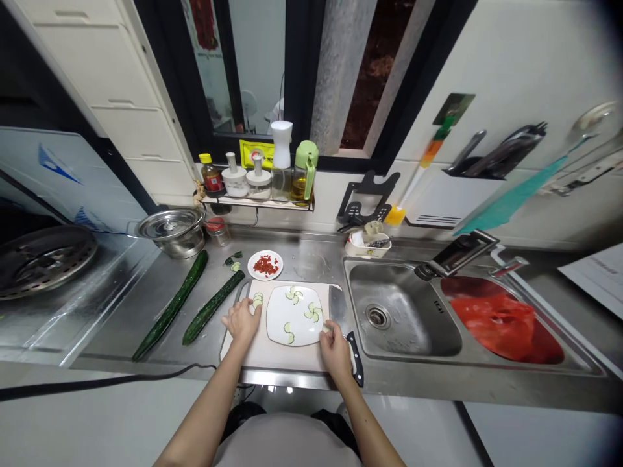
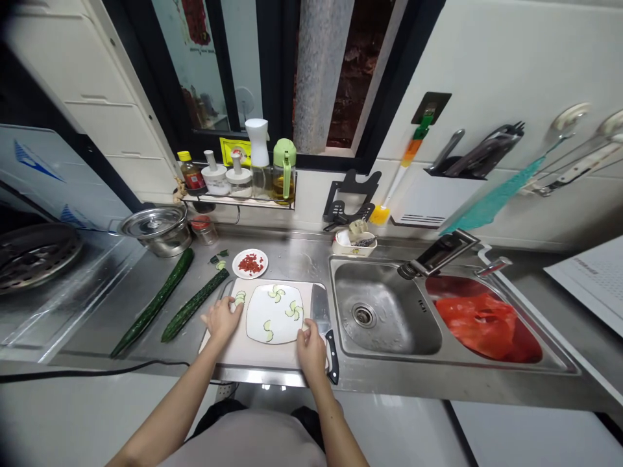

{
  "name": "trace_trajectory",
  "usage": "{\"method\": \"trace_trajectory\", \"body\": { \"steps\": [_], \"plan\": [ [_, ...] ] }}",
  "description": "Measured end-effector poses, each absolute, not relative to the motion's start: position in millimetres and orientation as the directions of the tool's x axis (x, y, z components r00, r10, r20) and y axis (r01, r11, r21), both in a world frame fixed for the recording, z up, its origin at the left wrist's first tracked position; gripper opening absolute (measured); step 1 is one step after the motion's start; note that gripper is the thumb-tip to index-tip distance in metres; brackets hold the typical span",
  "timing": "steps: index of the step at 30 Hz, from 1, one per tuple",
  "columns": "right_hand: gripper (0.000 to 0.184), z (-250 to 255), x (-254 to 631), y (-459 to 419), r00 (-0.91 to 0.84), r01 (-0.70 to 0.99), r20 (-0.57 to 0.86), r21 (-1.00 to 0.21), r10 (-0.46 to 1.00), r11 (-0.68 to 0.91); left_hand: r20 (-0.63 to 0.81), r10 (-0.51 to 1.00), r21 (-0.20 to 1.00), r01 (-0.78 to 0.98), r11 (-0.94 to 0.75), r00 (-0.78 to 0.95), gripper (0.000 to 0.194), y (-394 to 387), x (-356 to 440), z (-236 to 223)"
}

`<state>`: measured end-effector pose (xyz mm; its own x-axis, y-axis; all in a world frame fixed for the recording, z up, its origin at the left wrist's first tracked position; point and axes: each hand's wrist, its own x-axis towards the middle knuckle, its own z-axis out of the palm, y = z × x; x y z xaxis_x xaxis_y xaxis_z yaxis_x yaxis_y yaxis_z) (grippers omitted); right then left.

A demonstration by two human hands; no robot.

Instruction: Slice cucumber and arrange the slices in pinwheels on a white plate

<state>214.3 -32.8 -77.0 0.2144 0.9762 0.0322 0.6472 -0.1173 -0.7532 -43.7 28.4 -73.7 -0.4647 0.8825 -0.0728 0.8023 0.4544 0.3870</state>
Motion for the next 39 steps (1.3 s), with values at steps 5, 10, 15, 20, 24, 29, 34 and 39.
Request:
{"method": "trace_trajectory", "body": {
  "steps": [5,10,15,20,24,29,34,39],
  "plan": [
    [0.044,-74,216,-34,0.207,0.654,0.027,-0.747,0.978,-0.118,-0.078,0.89,0.4,0.803,0.441,-0.45,0.034,27,-43,-73],
    [0.044,-70,215,-35,0.207,0.659,0.022,-0.743,0.978,-0.122,-0.064,0.887,0.437,0.787,0.436,-0.457,0.028,26,-40,-72],
    [0.045,-67,216,-35,0.208,0.661,0.031,-0.741,0.978,-0.117,-0.044,0.892,0.524,0.75,0.403,-0.449,0.025,26,-37,-73],
    [0.044,-65,218,-34,0.219,0.651,0.046,-0.751,0.975,-0.111,-0.05,0.875,0.626,0.667,0.403,-0.481,0.024,26,-41,-70],
    [0.042,-61,213,-32,0.208,0.622,0.035,-0.776,0.978,-0.105,-0.071,0.877,0.753,0.551,0.359,-0.475,0.025,28,-43,-63],
    [0.038,-48,200,-20,0.181,0.569,0.064,-0.82,0.981,-0.052,-0.086,0.954,0.957,0.242,0.159,-0.287,0.032,30,-41,-48],
    [0.031,-31,182,6,0.044,0.492,0.128,-0.866,0.991,0.09,-0.114,0.993,0.992,0.049,0.113,0.03,0.042,26,-39,-25],
    [0.025,-11,165,25,-0.217,0.395,0.194,-0.879,0.957,0.268,-0.093,0.971,0.995,0.049,0.084,0.222,0.042,21,-35,-2]
  ]
}}
